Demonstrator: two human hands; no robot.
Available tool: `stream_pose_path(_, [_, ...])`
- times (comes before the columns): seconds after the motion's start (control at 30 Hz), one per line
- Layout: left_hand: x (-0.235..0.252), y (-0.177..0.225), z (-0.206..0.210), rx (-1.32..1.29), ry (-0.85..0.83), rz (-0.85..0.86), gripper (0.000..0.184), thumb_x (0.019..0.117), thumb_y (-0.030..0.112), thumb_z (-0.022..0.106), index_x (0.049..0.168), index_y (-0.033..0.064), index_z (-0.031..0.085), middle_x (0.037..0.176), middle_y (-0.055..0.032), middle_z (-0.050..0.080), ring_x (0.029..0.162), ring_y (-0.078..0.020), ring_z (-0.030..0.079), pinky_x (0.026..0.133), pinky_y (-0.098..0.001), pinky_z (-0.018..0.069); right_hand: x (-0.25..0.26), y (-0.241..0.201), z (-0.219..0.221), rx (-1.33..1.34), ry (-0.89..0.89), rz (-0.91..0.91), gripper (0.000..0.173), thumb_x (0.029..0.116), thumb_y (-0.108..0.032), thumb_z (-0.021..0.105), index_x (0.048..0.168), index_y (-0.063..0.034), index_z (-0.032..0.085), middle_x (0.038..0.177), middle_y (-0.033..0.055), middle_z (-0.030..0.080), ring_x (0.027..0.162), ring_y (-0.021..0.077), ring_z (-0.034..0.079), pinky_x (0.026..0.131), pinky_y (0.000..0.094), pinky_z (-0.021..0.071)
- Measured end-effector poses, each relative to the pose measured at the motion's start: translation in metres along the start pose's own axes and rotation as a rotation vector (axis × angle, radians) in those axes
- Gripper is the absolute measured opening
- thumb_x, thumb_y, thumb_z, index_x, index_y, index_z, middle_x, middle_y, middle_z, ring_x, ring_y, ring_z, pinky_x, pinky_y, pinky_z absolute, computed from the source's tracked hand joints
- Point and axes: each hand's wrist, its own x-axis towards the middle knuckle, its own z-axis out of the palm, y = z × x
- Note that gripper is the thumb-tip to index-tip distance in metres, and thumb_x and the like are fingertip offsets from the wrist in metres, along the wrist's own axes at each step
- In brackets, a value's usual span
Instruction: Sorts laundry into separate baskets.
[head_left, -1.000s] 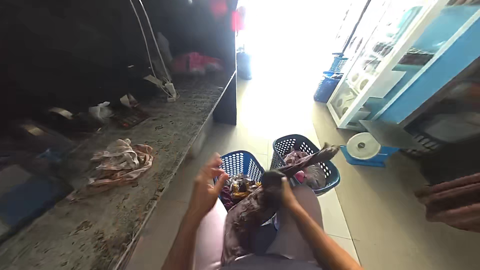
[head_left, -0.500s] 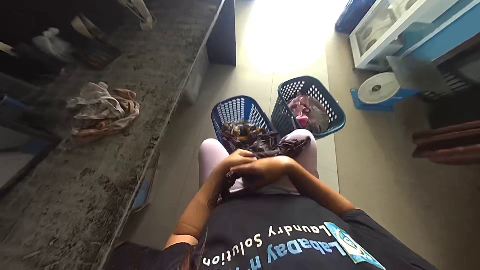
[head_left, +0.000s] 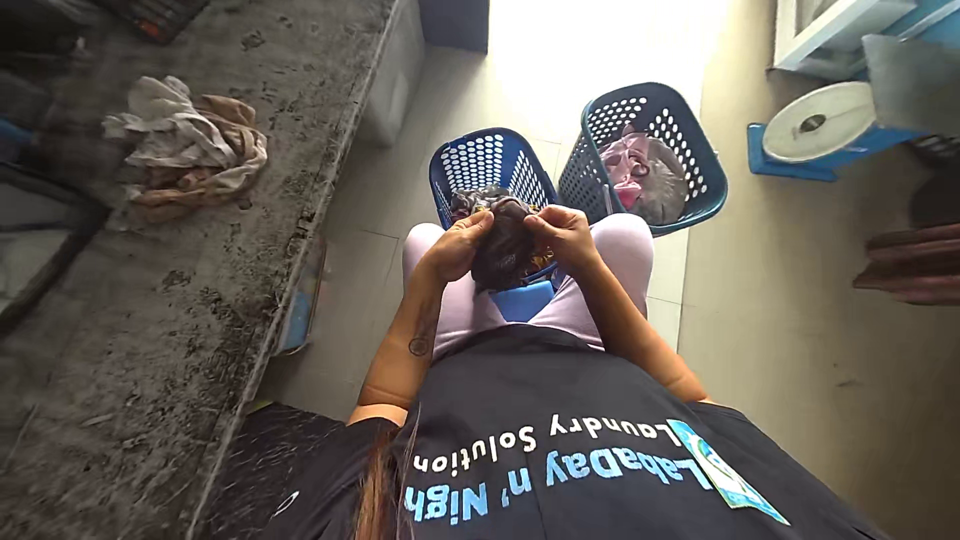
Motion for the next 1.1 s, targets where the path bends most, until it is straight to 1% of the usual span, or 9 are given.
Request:
stream_pose_path(0.27, [-0.015,0.007,-0.036,-0.065,0.345,0.049,0.040,0.1133,0.032,0.033,0.141,0.0104,0.052,0.114,-0.0113,0.072,0.104,-0.0258,0.071,0.092,-0.0480,0.0592,0.010,-0.004,-0.030,-0.310,0.151,-0.076,0.030,0.1006,-0.022,0.064,0.076,-0.0063,0.057,0.059,-0.0034,0.051,0.050,0.0042,0.048,0.050,0.0234,0.0441])
stream_pose_path(0.37, [-0.012,0.014,-0.035,-0.113,0.415,0.134,0.037,0.1133,0.032,0.034,0.138,0.0123,0.053,0.107,-0.0087,0.071,0.095,-0.0220,0.071,0.083,-0.0422,0.0609,0.010,-0.009,-0.030,-0.349,0.140,-0.113,0.030,0.1016,-0.022,0.063,0.076,-0.0068,0.056,0.059,-0.0041,0.049,0.050,0.0033,0.047,0.050,0.0220,0.0432])
stream_pose_path(0.53, [-0.002,0.028,-0.026,-0.047,0.408,0.317,0.036,0.1134,0.025,0.035,0.134,0.0056,0.057,0.111,-0.0072,0.070,0.100,-0.0170,0.069,0.092,-0.0388,0.0586,0.014,-0.020,-0.025,-0.360,0.150,-0.121,0.028,0.1071,-0.024,0.053,0.097,-0.0014,0.066,0.084,0.0014,0.062,0.076,0.0040,0.060,0.073,0.0240,0.0525])
stream_pose_path(0.6, [-0.006,0.039,-0.022,0.031,0.395,0.376,0.033,0.1125,0.023,0.038,0.132,0.0055,0.058,0.103,-0.0042,0.069,0.092,-0.0138,0.067,0.085,-0.0347,0.0581,0.017,-0.026,-0.021,-0.193,0.186,-0.118,0.025,0.1092,-0.023,0.047,0.092,-0.0083,0.059,0.079,-0.0029,0.061,0.074,0.0037,0.061,0.072,0.0257,0.0546])
stream_pose_path(0.67, [-0.018,0.054,-0.020,0.237,0.371,0.385,0.038,0.1099,0.022,0.046,0.143,0.0036,0.052,0.120,-0.0093,0.069,0.106,-0.0176,0.069,0.095,-0.0389,0.0580,0.018,-0.031,-0.016,-0.082,0.214,-0.129,0.025,0.1097,-0.022,0.045,0.090,-0.0118,0.056,0.076,-0.0043,0.061,0.072,0.0055,0.062,0.071,0.0293,0.0571])
stream_pose_path(0.8, [-0.032,0.050,0.004,0.914,0.384,0.246,0.083,0.0874,0.038,0.078,0.152,0.0018,0.041,0.136,-0.0217,0.058,0.123,-0.0303,0.059,0.102,-0.0491,0.0510,0.011,-0.027,0.009,-0.190,0.193,-0.088,0.026,0.1085,-0.020,0.045,0.094,-0.0030,0.058,0.078,0.0014,0.059,0.072,0.0085,0.060,0.071,0.0317,0.0551])
stream_pose_path(0.93, [-0.022,-0.029,0.045,0.956,0.184,0.143,0.124,0.0725,0.031,0.093,0.162,0.0026,0.011,0.154,-0.0269,0.042,0.135,-0.0374,0.052,0.110,-0.0557,0.0470,0.010,-0.019,0.034,-0.254,0.031,-0.007,0.020,0.1058,-0.011,0.051,0.109,0.0048,0.063,0.087,0.0105,0.067,0.078,0.0127,0.065,0.076,0.0328,0.0569])
stream_pose_path(1.0, [-0.007,-0.054,0.043,0.922,0.312,0.235,0.102,0.0849,0.018,0.082,0.160,-0.0033,0.016,0.151,-0.0288,0.045,0.131,-0.0381,0.056,0.110,-0.0547,0.0477,0.012,-0.020,0.034,-0.223,-0.083,0.022,0.030,0.0978,-0.001,0.055,0.127,0.0058,0.060,0.098,0.0150,0.071,0.085,0.0153,0.069,0.080,0.0348,0.0582])
stream_pose_path(1.1, [0.003,-0.039,0.021,0.746,0.500,0.345,0.054,0.0974,0.007,0.058,0.147,-0.0044,0.038,0.109,-0.0184,0.070,0.090,-0.0235,0.072,0.082,-0.0441,0.0614,0.016,-0.032,0.017,-0.112,-0.180,0.057,0.053,0.0810,0.009,0.063,0.134,0.0048,0.057,0.111,0.0178,0.070,0.092,0.0170,0.070,0.083,0.0358,0.0597])
